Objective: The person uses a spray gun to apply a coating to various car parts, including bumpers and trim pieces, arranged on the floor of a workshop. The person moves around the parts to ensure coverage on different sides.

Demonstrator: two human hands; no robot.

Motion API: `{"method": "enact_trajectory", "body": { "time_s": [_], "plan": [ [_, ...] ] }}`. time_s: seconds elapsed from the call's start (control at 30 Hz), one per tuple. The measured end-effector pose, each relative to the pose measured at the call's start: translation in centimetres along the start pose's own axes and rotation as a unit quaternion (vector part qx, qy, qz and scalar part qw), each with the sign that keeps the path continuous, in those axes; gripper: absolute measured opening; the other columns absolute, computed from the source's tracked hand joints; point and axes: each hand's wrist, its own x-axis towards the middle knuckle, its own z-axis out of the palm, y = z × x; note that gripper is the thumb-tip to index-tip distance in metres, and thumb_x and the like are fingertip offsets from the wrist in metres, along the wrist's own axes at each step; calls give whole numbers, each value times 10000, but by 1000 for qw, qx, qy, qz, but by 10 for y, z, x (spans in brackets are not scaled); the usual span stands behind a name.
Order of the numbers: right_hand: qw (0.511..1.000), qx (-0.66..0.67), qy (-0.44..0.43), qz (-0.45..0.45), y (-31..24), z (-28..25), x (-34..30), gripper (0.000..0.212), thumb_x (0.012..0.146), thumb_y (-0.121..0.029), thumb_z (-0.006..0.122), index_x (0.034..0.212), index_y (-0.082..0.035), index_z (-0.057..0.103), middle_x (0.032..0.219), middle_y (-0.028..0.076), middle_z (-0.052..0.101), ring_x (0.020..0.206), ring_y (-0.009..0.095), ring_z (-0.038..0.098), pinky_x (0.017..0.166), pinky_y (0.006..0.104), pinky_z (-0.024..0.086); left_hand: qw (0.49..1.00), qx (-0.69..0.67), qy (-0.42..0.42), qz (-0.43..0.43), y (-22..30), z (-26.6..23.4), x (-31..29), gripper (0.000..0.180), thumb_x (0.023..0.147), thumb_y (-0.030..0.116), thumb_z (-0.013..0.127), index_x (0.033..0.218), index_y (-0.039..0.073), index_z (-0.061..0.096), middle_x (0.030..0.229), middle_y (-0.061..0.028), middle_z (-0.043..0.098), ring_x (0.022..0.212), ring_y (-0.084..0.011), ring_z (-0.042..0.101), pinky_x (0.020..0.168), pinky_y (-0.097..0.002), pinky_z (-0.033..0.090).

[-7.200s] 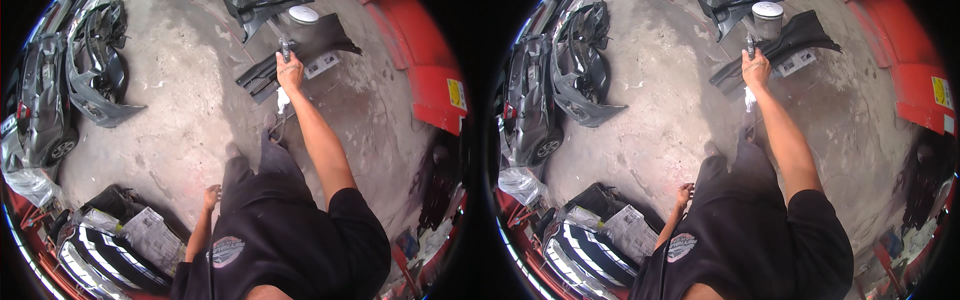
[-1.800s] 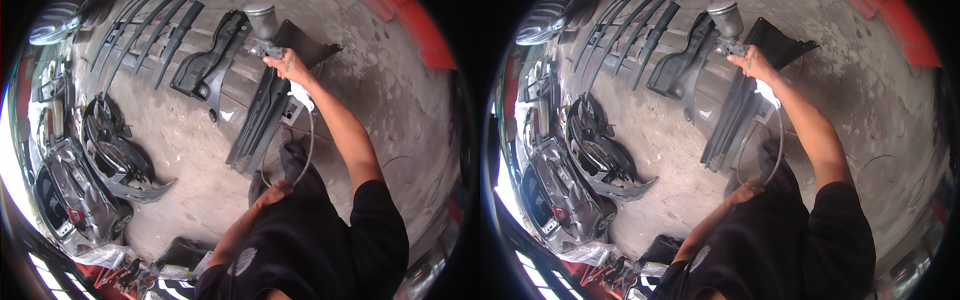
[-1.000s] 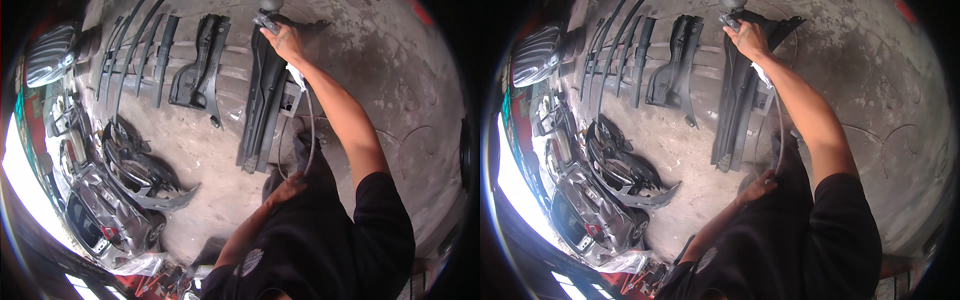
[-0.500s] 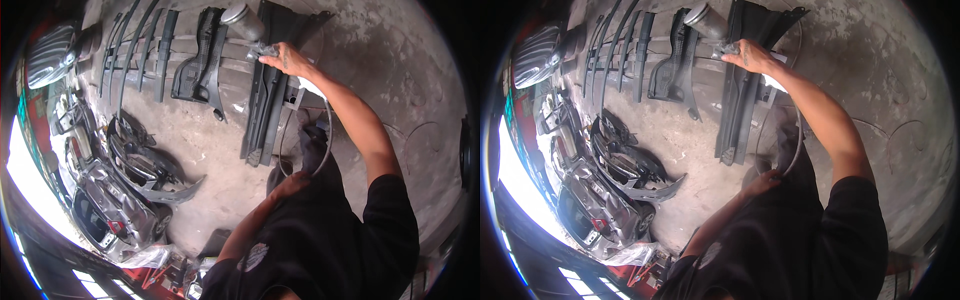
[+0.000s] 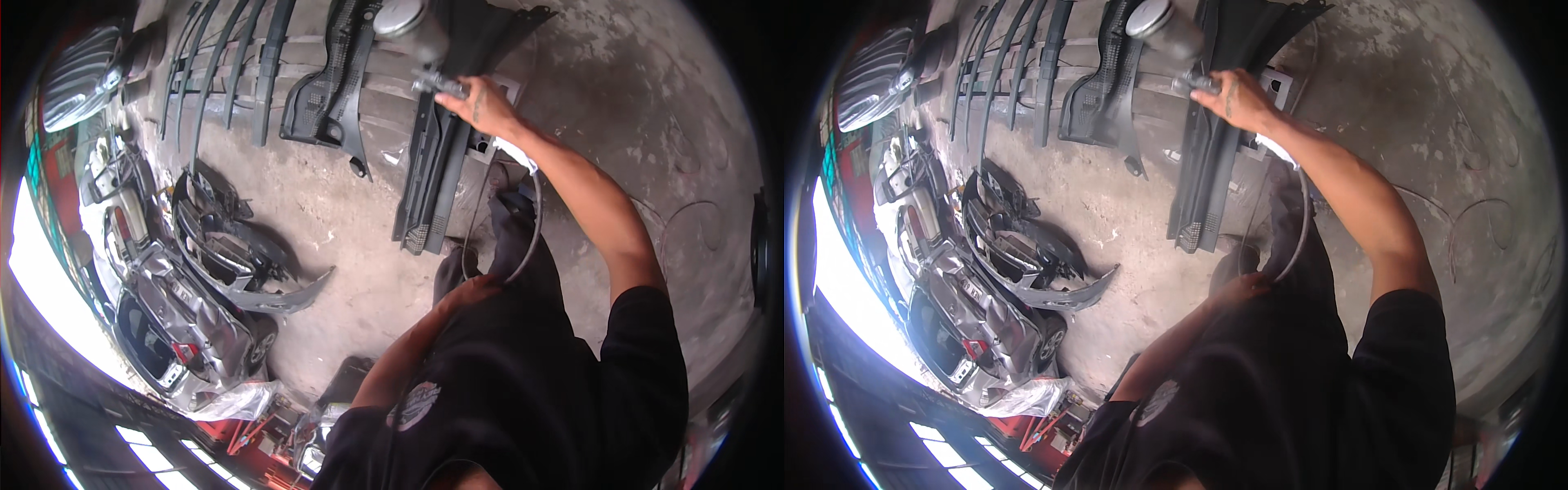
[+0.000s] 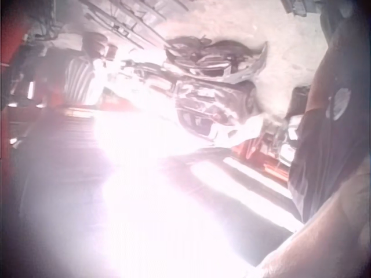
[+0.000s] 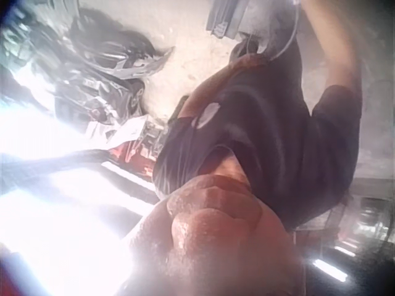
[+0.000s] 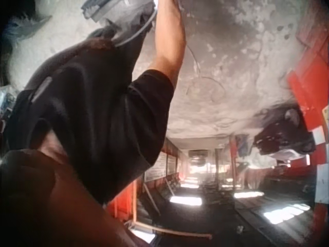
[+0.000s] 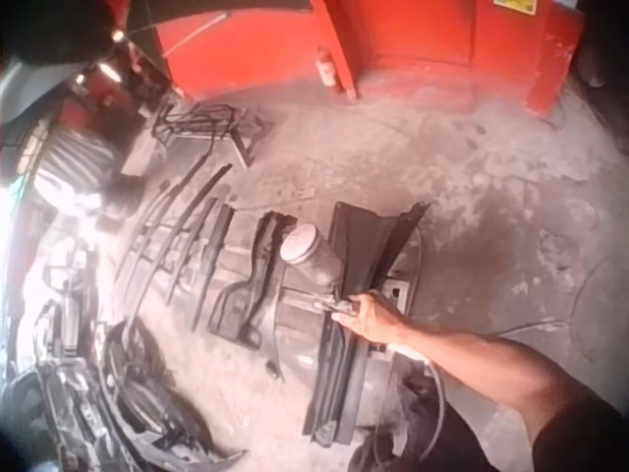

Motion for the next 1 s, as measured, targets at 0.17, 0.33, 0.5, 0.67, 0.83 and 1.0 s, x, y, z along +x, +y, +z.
{"method": "enact_trajectory", "body": {
  "time_s": [0.17, 0.33, 0.5, 0.67, 0.83, 1.0],
  "plan": [
    [983, -29, -176, -54, 11, 24, -21, 635, 901, -487, 727, 1108, 110, 658, 765, 255, 646, 800, 372, 668, 788, 446, 517, 988, -47, -74, -125, 19, -12, -3, 447, 977, 335, 639, 1274, 1, 621, 1128, -209, 702, 1075, -285, 690, 939, -391, 516],
    [991, -36, -127, -26, -11, 12, 17, 528, 925, -451, 693, 1117, 41, 701, 789, 251, 704, 826, 400, 723, 795, 455, 560, 990, -113, -12, -79, 33, -16, -7, 498, 976, 307, 652, 1348, -13, 572, 1257, -232, 649, 1207, -290, 627, 1018, -384, 479],
    [981, -26, 192, -31, -20, 10, 60, 450, 949, -453, 642, 1094, -33, 714, 799, 235, 711, 844, 438, 701, 762, 476, 558, 992, -83, 48, -77, 22, -2, 0, 499, 989, 281, 645, 1388, 7, 522, 1358, -217, 581, 1254, -288, 584, 1034, -395, 458],
    [976, -32, 214, -35, -15, 32, 54, 421, 951, -442, 641, 1068, -43, 711, 788, 221, 712, 830, 420, 703, 746, 475, 550, 999, -15, 4, -49, 8, 0, -11, 447, 957, 249, 639, 1320, -8, 593, 1311, -256, 586, 1229, -387, 582, 1028, -422, 464],
    [998, -18, -55, 10, -37, 68, -5, 436, 940, -440, 663, 1060, -24, 714, 783, 201, 709, 817, 378, 717, 769, 457, 543, 996, 18, -11, 91, -61, 31, -22, 377, 916, 168, 584, 1255, 12, 638, 1253, -234, 570, 1160, -403, 575, 1009, -438, 471],
    [986, 44, -123, -105, -20, 109, -17, 376, 928, -389, 712, 1002, -21, 712, 668, 180, 628, 636, 320, 635, 659, 429, 499, 991, 53, 1, 123, -28, 16, -27, 304, 932, 170, 535, 1158, 33, 687, 1211, -231, 633, 1120, -384, 627, 974, -425, 492]
  ]
}}
